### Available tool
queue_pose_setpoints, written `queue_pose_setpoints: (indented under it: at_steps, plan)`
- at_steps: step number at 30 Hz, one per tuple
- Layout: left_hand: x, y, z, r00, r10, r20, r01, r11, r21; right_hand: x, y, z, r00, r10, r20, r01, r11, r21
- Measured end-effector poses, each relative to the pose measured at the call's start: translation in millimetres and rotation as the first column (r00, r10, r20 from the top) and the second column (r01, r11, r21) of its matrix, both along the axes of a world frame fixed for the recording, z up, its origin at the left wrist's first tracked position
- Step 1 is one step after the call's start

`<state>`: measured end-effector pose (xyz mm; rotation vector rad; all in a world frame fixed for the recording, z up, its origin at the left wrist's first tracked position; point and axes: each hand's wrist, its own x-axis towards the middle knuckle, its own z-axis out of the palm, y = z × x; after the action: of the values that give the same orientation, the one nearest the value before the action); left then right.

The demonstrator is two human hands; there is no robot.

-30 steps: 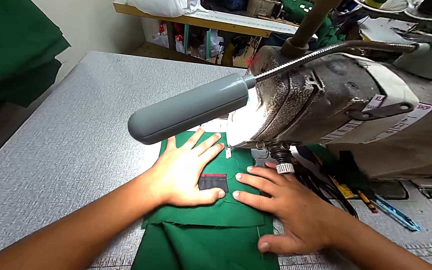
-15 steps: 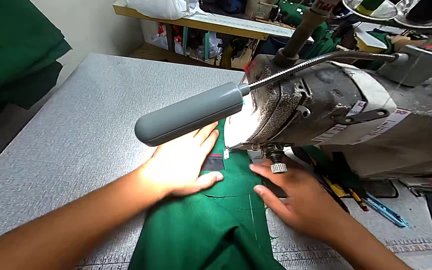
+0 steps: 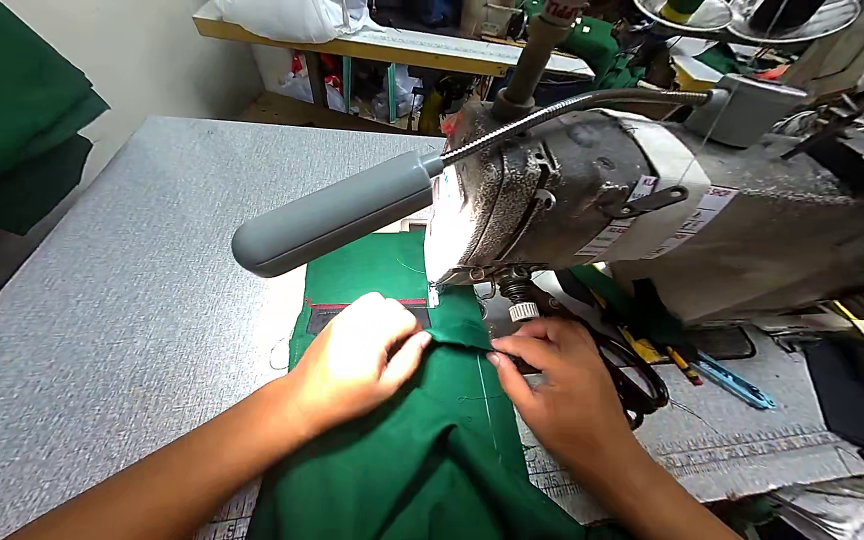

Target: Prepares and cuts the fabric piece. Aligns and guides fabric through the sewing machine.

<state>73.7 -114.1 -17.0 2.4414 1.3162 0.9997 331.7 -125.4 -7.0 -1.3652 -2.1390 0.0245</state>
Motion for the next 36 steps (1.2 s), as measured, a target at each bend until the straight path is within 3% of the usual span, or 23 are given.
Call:
queue_pose_setpoints:
  at_steps: [3,7,11,15,18,21,23,24,26,28,30,33,36]
  plan:
    - [-4.5,3.0,1.9,0.985,0.072,0.157,-0.047,0.987,-0.157,-14.1,-14.9,6.1,0.995,0.095,-0.022,-0.093,0.992,0.087]
    - [-5.4,4.6,4.9,0.979,0.11,0.173,-0.065,0.967,-0.248,-42.5,-26.9,5.9,0.98,0.193,-0.042,-0.189,0.979,0.076]
    - [-7.9,6.6,2.5,0.983,0.014,0.182,0.026,0.976,-0.215,-63.7,-35.9,5.2,0.968,0.252,-0.015,-0.252,0.967,-0.041]
    - [-5.1,6.2,4.1,0.991,-0.135,-0.01,0.134,0.986,-0.1,-70.6,-44.7,1.0,0.907,0.421,-0.021,-0.421,0.903,-0.081]
    - [-2.2,3.4,2.3,0.973,-0.155,-0.172,0.161,0.987,0.017,-62.2,-43.7,3.2,0.836,0.5,-0.223,-0.532,0.839,-0.115]
    - [-1.6,-1.3,-1.0,0.962,-0.136,-0.238,0.155,0.986,0.059,-38.6,-41.5,18.1,0.777,0.503,-0.379,-0.596,0.782,-0.184]
    - [-2.0,-3.8,-5.3,0.958,-0.122,-0.258,0.152,0.984,0.097,-13.9,-36.0,30.1,0.784,0.444,-0.433,-0.57,0.792,-0.22]
    - [-2.3,-4.8,-7.4,0.959,-0.117,-0.259,0.151,0.982,0.115,0.5,-31.2,35.6,0.818,0.391,-0.423,-0.509,0.834,-0.212]
    - [-3.0,-5.7,-10.3,0.962,-0.11,-0.25,0.145,0.981,0.129,27.5,-17.9,45.7,0.943,0.223,-0.249,-0.255,0.961,-0.104]
    - [-2.7,-6.5,-11.4,0.963,-0.111,-0.247,0.146,0.981,0.13,39.4,-5.7,50.0,0.997,0.057,-0.043,-0.055,0.997,0.052]
    - [-2.8,-6.4,-10.2,0.959,-0.103,-0.263,0.141,0.981,0.13,36.3,-2.7,46.4,0.995,0.082,0.053,-0.085,0.995,0.05]
    - [-3.6,-10.5,-8.6,0.956,-0.063,-0.288,0.097,0.989,0.107,15.2,-15.9,29.3,0.965,0.24,0.103,-0.23,0.968,-0.1]
    - [-4.7,-13.2,-10.4,0.958,-0.04,-0.285,0.071,0.993,0.098,-2.8,-37.8,13.8,0.952,0.267,0.149,-0.235,0.951,-0.198]
